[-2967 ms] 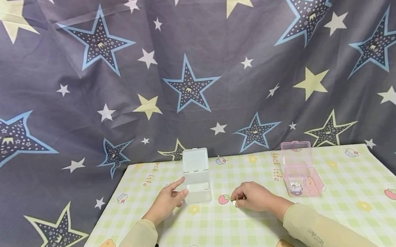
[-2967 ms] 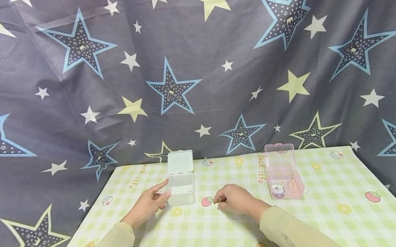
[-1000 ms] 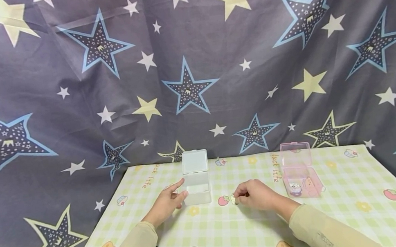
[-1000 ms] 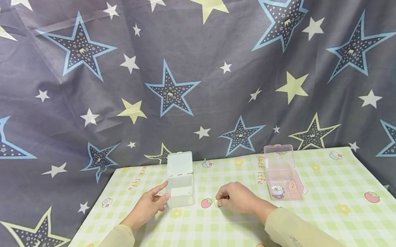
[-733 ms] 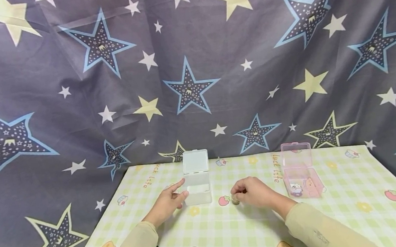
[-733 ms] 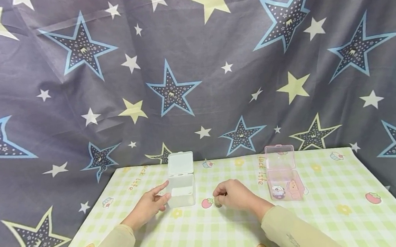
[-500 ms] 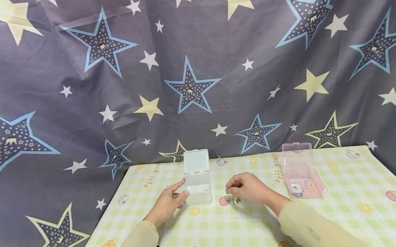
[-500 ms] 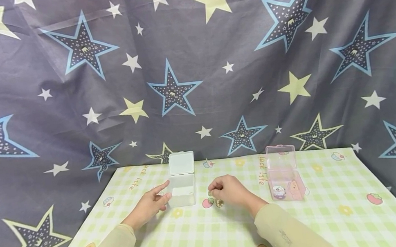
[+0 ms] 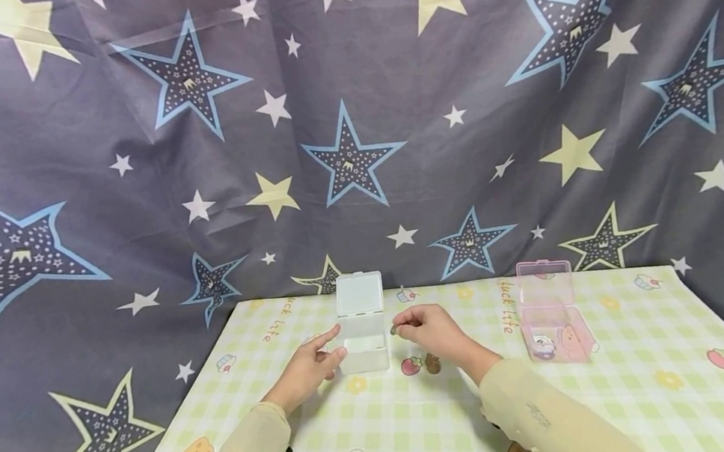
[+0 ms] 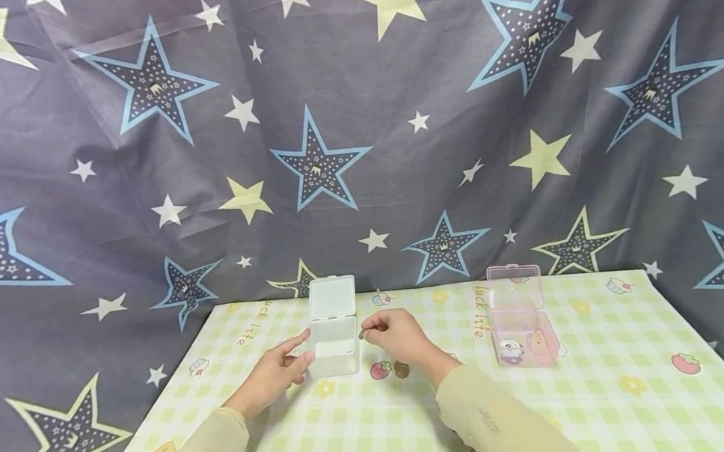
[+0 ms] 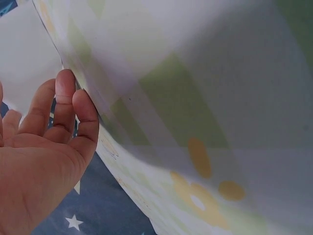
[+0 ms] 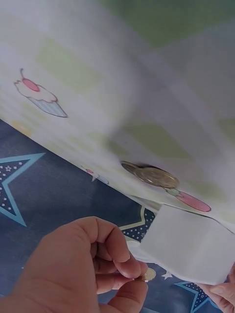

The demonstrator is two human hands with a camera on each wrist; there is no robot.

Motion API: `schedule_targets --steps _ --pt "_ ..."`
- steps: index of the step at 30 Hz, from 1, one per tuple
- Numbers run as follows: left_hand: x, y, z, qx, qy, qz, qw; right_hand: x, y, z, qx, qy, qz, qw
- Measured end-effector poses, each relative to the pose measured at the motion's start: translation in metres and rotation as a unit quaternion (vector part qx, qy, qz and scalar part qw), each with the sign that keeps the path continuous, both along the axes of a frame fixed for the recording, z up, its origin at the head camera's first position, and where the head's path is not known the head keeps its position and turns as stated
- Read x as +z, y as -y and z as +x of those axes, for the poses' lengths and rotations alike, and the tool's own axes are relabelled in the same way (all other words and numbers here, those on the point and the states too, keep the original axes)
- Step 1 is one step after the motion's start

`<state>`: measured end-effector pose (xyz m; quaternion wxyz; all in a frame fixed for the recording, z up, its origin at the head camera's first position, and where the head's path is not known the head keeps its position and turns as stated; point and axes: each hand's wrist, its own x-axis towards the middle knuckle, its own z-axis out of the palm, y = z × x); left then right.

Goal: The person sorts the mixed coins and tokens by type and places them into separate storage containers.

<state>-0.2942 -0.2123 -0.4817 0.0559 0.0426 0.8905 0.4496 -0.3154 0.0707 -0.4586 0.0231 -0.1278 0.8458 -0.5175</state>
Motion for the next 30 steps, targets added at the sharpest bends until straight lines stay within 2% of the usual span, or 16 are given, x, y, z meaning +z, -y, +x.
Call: schedule_targets --steps 11,20,30 --pt "-0.001 -0.001 -0.001 0.003 0.003 0.004 1.0 -0.004 0.013 0.0 0.019 0.01 0.025 0.999" --pt "-0.004 0.0 -0.003 0.004 0.003 0.011 0.9999 -0.003 0.019 0.004 0.016 0.054 0.023 0.998" --pt "-0.001 -0.001 0.0 0.009 0.011 0.014 0.9998 -0.005 0.02 0.005 0.014 0.042 0.029 0.999"
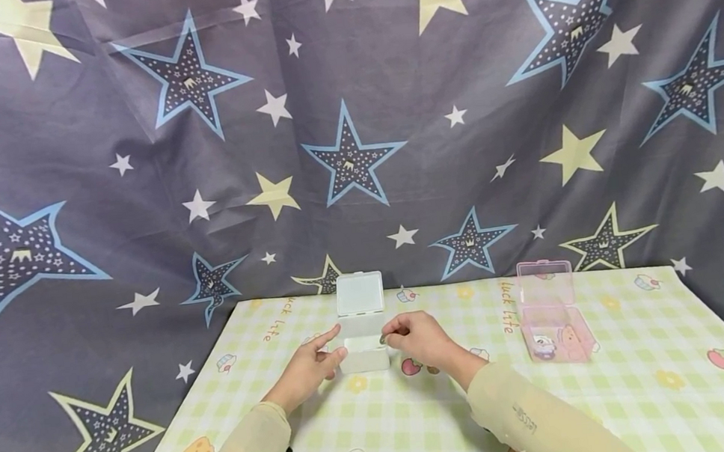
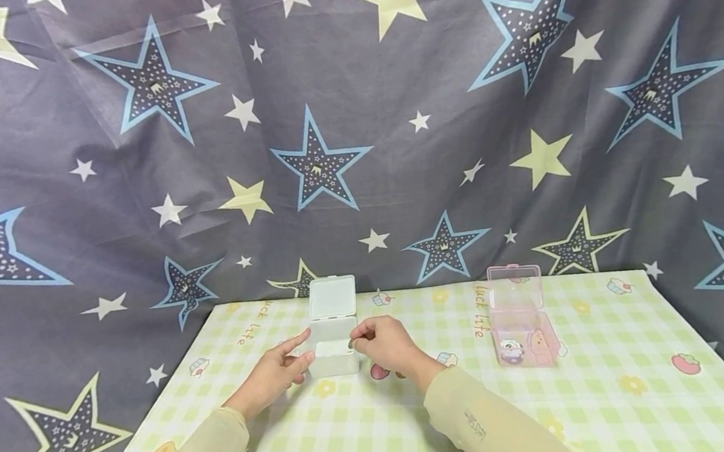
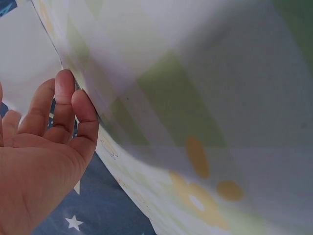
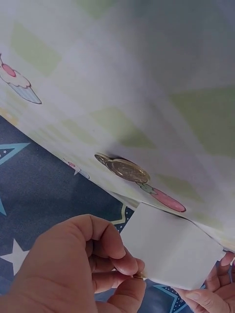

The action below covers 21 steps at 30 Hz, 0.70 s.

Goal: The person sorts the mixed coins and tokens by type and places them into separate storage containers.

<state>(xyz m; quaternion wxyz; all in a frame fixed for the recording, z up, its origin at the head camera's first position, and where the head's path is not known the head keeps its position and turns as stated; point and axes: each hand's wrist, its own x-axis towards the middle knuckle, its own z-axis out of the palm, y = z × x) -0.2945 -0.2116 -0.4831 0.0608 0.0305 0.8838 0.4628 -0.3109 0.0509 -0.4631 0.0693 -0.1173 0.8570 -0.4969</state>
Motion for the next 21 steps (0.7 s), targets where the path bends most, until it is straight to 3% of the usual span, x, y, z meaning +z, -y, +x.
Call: schedule_targets --steps 21 --pt "0.0008 0.0 0.0005 -0.001 -0.003 0.004 1.0 -0.0003 0.0002 0.0026 0.004 0.018 -0.014 1.0"
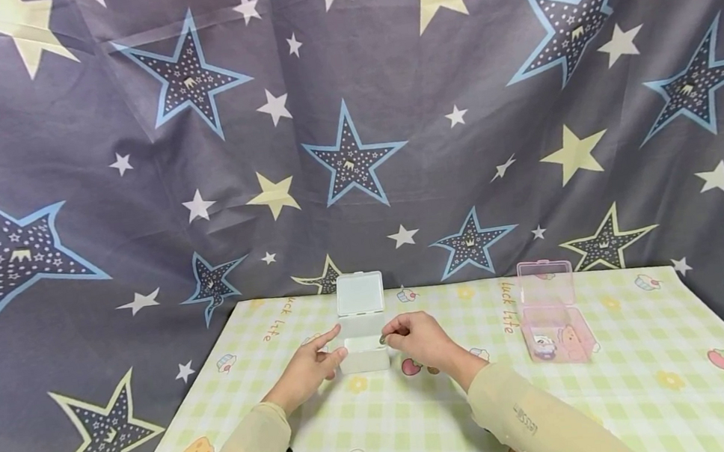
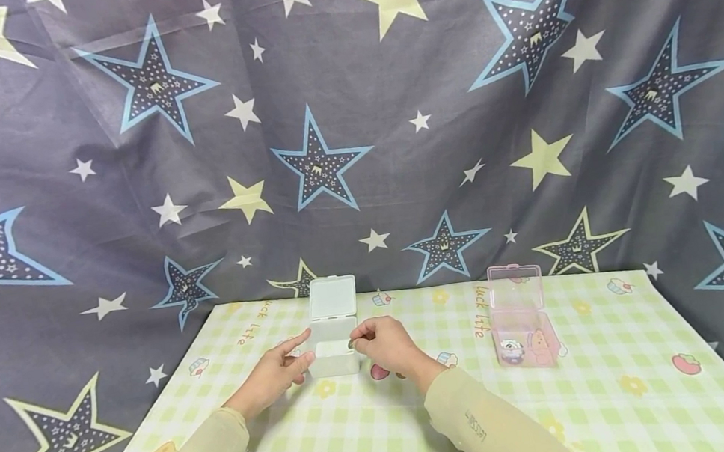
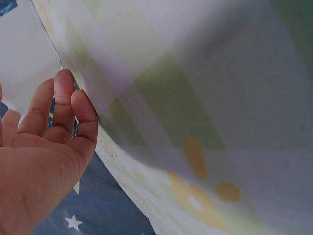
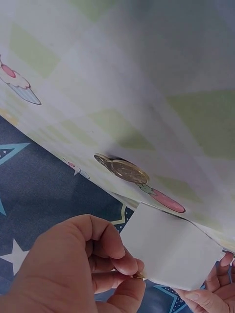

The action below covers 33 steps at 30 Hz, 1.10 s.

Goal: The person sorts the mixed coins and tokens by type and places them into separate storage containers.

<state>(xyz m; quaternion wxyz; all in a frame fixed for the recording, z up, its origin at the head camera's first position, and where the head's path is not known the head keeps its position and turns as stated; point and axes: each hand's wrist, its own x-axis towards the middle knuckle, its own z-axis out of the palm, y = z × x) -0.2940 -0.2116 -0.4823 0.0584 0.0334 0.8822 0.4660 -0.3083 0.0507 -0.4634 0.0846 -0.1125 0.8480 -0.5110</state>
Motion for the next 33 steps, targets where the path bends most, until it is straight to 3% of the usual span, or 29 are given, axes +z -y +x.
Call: schedule_targets --steps 33 --pt "-0.0039 0.0009 -0.0021 0.001 0.002 0.007 1.0 -0.0026 0.0021 -0.0006 -0.003 -0.006 -0.006 1.0"
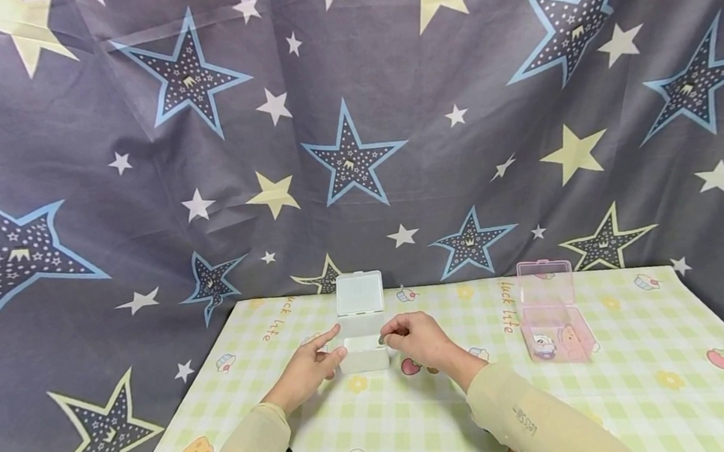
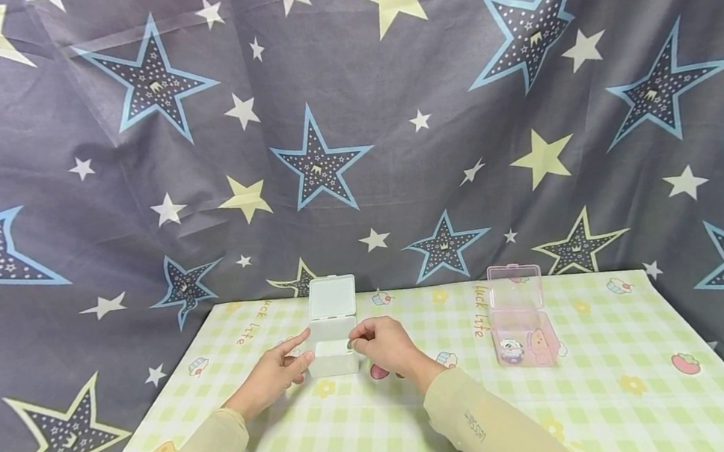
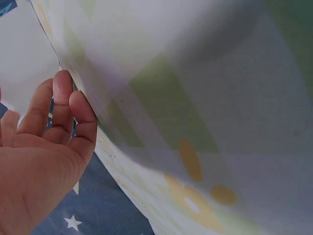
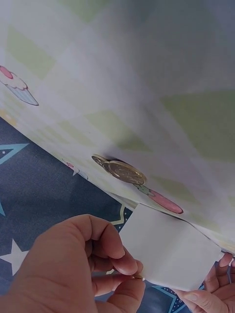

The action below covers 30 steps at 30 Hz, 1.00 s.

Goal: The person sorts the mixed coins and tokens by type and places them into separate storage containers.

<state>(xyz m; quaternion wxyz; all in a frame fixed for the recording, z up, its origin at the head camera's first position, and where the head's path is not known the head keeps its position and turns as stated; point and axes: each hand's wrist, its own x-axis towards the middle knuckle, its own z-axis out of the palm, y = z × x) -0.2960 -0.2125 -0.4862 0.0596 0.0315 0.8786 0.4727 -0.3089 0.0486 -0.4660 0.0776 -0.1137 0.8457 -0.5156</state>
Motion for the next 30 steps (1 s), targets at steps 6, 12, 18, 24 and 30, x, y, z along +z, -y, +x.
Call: schedule_targets --steps 6,12,18,24,30 --pt "0.0009 -0.0001 0.0003 0.001 -0.001 -0.004 1.0 -0.0001 -0.0004 0.0012 0.006 0.015 -0.007 1.0" --pt "0.0024 -0.0006 0.0008 -0.001 0.0 -0.002 1.0 -0.0009 -0.0013 0.0001 0.008 0.019 -0.006 1.0" --pt "0.001 -0.0001 0.0004 -0.002 0.0 0.004 1.0 -0.0007 -0.0013 0.0002 0.003 0.028 -0.004 1.0" --pt "0.0012 -0.0009 0.0001 -0.002 -0.001 0.004 1.0 -0.0006 -0.0025 -0.0007 0.001 0.035 -0.001 0.999" --pt "0.0017 -0.0014 0.0005 -0.002 -0.003 0.001 1.0 -0.0008 -0.007 0.0007 0.009 0.03 0.002 0.999"
